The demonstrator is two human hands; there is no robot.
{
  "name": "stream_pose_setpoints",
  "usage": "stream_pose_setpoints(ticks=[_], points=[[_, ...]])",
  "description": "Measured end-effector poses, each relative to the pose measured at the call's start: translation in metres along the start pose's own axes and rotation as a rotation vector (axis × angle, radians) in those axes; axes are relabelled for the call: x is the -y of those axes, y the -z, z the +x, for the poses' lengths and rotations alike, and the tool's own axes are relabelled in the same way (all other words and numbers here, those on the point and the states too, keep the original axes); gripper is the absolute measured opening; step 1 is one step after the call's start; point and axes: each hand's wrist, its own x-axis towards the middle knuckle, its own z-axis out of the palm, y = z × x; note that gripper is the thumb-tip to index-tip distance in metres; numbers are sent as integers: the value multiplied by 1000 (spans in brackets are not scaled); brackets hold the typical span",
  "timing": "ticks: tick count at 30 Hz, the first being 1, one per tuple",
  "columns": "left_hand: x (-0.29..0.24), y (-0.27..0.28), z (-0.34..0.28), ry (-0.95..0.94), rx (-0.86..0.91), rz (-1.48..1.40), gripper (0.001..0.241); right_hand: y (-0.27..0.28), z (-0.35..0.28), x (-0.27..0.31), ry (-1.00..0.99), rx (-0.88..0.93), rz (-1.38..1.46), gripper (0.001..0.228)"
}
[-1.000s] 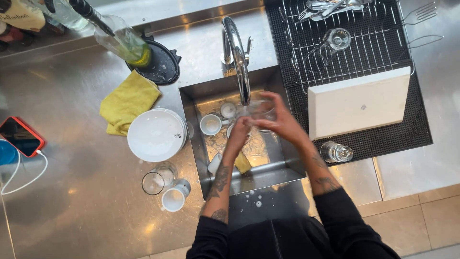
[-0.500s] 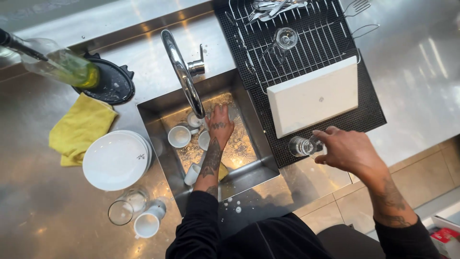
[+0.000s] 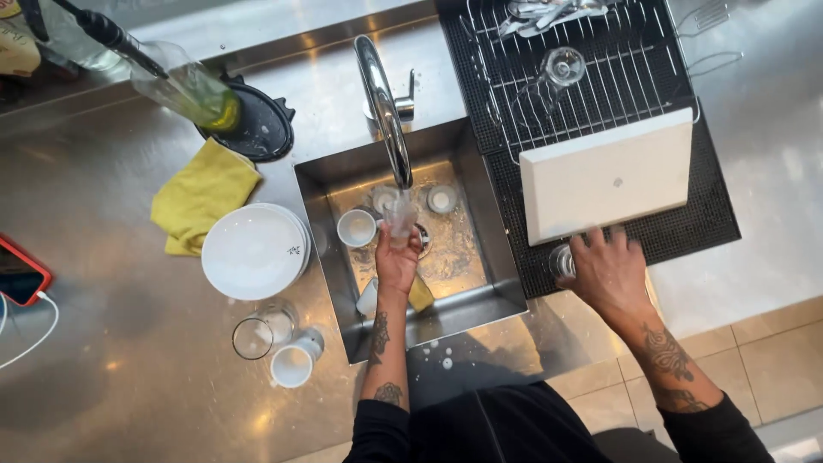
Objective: Washing ceramic cups and glassware in a sink and then wiping down the stainless steel counter with a cloth.
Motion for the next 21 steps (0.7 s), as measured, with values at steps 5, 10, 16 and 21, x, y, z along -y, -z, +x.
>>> stream_pose_setpoints(ticks=[5,10,16,21], points=[[-20,-27,-13,-18,-38,100,39,-26,39,61,398,-470,385,72],[-21,-8,0,173,-4,372,59,11,83,154,462,-160,1042,95],[-28,12,7,255,50,482,81,13,116,201,517,-142,740,65],[-33,2,-10,282,-309,638,64,5,113,205,415,-254,657,66]])
